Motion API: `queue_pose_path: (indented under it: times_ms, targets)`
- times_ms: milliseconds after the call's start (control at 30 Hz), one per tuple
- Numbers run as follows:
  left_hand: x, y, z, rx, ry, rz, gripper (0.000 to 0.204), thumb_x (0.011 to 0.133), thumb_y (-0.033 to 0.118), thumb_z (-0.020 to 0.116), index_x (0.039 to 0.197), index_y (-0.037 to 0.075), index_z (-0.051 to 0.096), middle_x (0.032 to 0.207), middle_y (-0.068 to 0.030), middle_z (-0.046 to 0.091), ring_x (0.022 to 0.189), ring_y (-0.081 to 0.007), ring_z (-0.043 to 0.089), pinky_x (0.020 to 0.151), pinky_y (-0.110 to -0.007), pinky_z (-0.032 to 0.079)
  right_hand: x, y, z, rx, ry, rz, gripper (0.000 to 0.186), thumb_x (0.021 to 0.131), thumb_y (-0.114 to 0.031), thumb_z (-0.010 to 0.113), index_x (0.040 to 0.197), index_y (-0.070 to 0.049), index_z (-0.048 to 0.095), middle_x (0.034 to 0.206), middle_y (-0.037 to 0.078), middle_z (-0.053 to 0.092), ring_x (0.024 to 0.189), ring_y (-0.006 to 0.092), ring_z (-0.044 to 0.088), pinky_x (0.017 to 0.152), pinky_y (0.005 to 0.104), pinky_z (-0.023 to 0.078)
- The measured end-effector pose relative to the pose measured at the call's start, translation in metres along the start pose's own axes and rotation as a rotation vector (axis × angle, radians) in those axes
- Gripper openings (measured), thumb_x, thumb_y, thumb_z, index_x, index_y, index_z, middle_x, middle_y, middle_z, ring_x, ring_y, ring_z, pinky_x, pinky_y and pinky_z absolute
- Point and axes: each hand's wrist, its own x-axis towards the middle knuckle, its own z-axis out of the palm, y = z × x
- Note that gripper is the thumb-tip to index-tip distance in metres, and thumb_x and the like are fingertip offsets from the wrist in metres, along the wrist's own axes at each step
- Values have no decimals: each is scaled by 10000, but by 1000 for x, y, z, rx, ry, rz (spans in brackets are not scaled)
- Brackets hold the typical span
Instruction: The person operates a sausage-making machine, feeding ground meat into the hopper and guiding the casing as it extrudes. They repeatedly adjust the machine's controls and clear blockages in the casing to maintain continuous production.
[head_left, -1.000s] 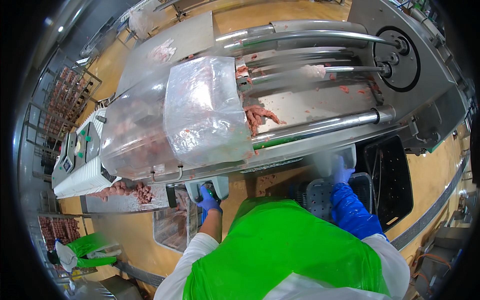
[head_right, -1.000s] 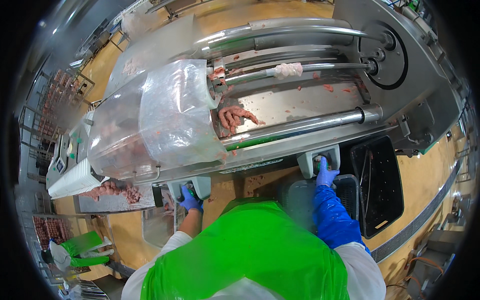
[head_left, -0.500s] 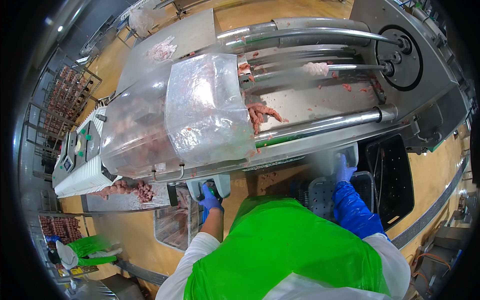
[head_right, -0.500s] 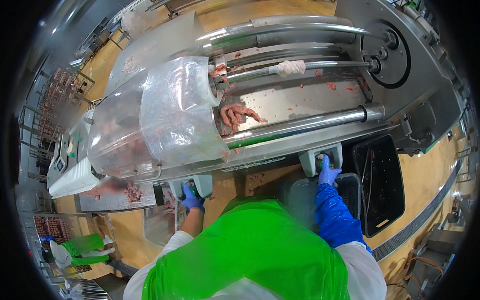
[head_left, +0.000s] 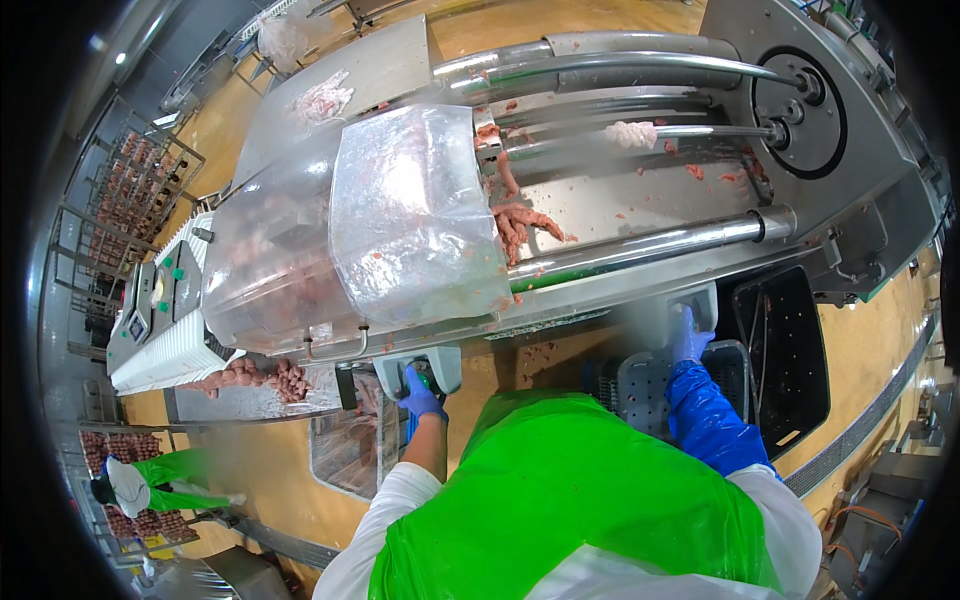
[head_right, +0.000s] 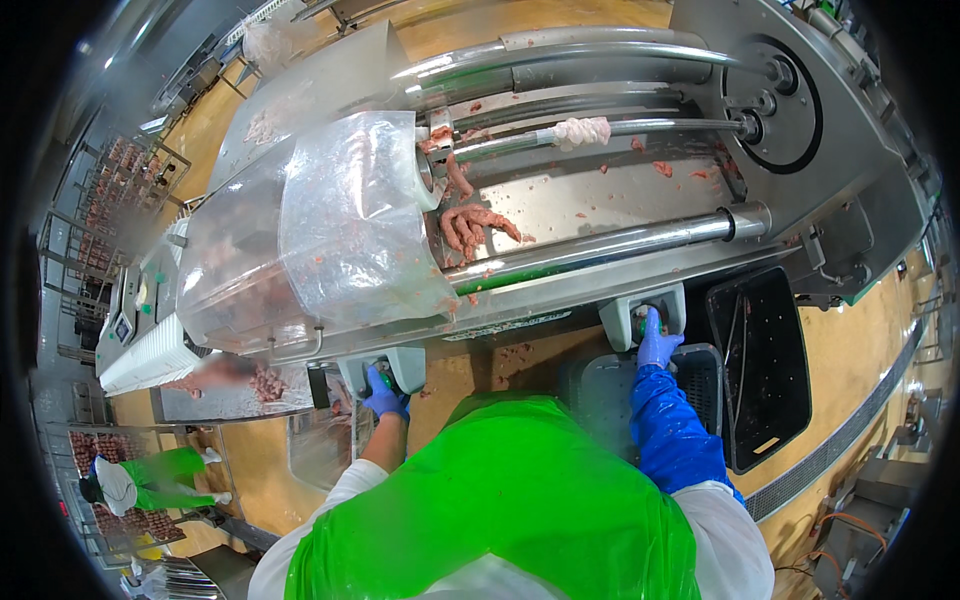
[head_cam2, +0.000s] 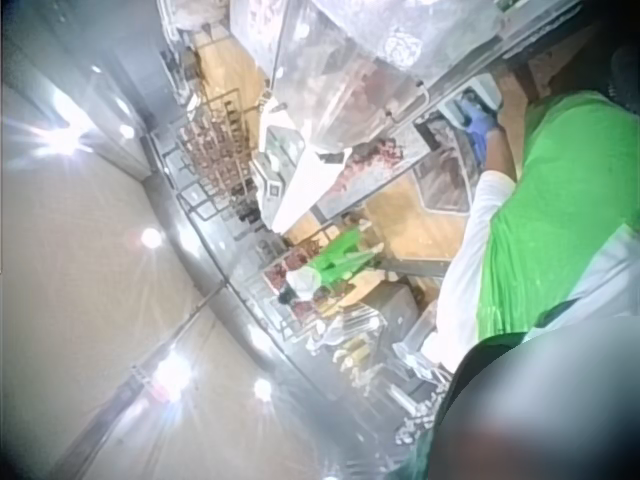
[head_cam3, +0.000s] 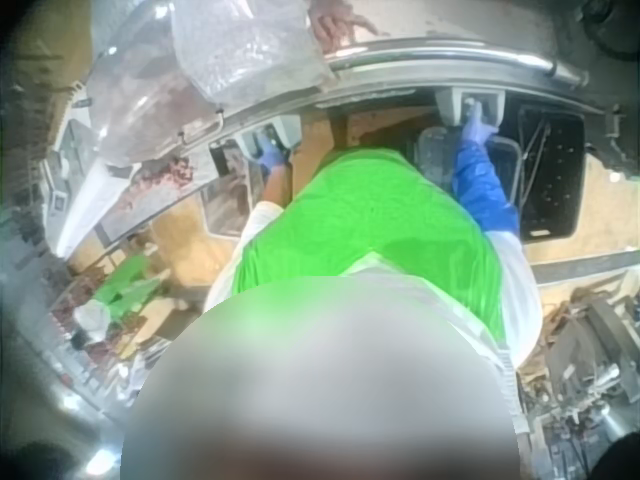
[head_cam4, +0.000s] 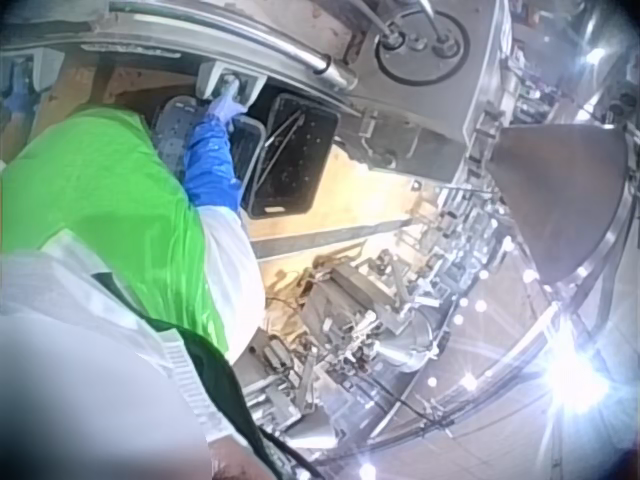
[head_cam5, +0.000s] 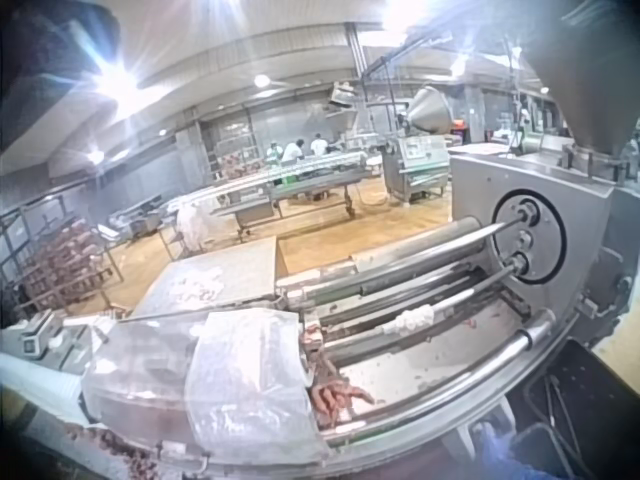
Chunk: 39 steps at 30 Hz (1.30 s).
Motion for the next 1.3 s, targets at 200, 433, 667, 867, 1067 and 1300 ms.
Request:
queue_pose_path:
  times_ms: [200, 433, 667, 867, 1067, 1300]
  targets:
    - [-7, 6, 3, 41, 20, 2, 1072, 749, 475, 829, 1504, 176, 129, 1460, -131, 409, 1171, -347, 563, 806, -552, 555, -5, -7, 2, 40, -2, 4, 874, 807, -282, 832, 1374, 93, 283, 1355, 231, 484, 1229, 279, 509, 1070, 385, 411]
    - [0, 2, -2, 63, -21, -49, 1076, 757, 524, 807, 1506, 182, 115, 1476, -129, 392, 1203, -348, 538, 841, -567, 531, 0, 1, 1, 35, -16, 13, 905, 797, -288, 843, 1389, 85, 269, 1352, 227, 481, 1223, 279, 505, 1070, 387, 410]
    - [-9, 6, 1, 94, -25, -52, 1103, 763, 554, 789, 1513, 187, 70, 1484, -140, 386, 1209, -360, 534, 850, -592, 515, -2, -1, 2, -12, 15, 36, 910, 795, -296, 840, 1394, 79, 266, 1360, 226, 471, 1230, 278, 497, 1066, 385, 411]
    - [-2, 4, 1, 66, -10, -47, 1120, 747, 506, 816, 1518, 178, 73, 1482, -143, 390, 1206, -359, 542, 864, -571, 533, -3, -3, 2, 67, 2, 32, 913, 793, -277, 843, 1396, 79, 257, 1367, 226, 469, 1230, 272, 505, 1067, 388, 417]
    - [29, -19, -7, 84, 43, 31, 1064, 765, 551, 790, 1487, 136, 128, 1393, -192, 450, 1099, -354, 614, 829, -527, 593, -7, -8, 4, 73, 13, 34, 905, 798, -257, 840, 1396, 81, 251, 1364, 229, 477, 1233, 278, 511, 1070, 388, 420]
    - [9, -6, 1, 36, 19, 27, 1149, 730, 433, 851, 1511, 102, 76, 1468, -166, 397, 1205, -339, 553, 906, -515, 559, -5, -5, 1, 90, 18, 14, 920, 793, -252, 845, 1406, 75, 241, 1368, 226, 471, 1235, 279, 508, 1074, 387, 417]
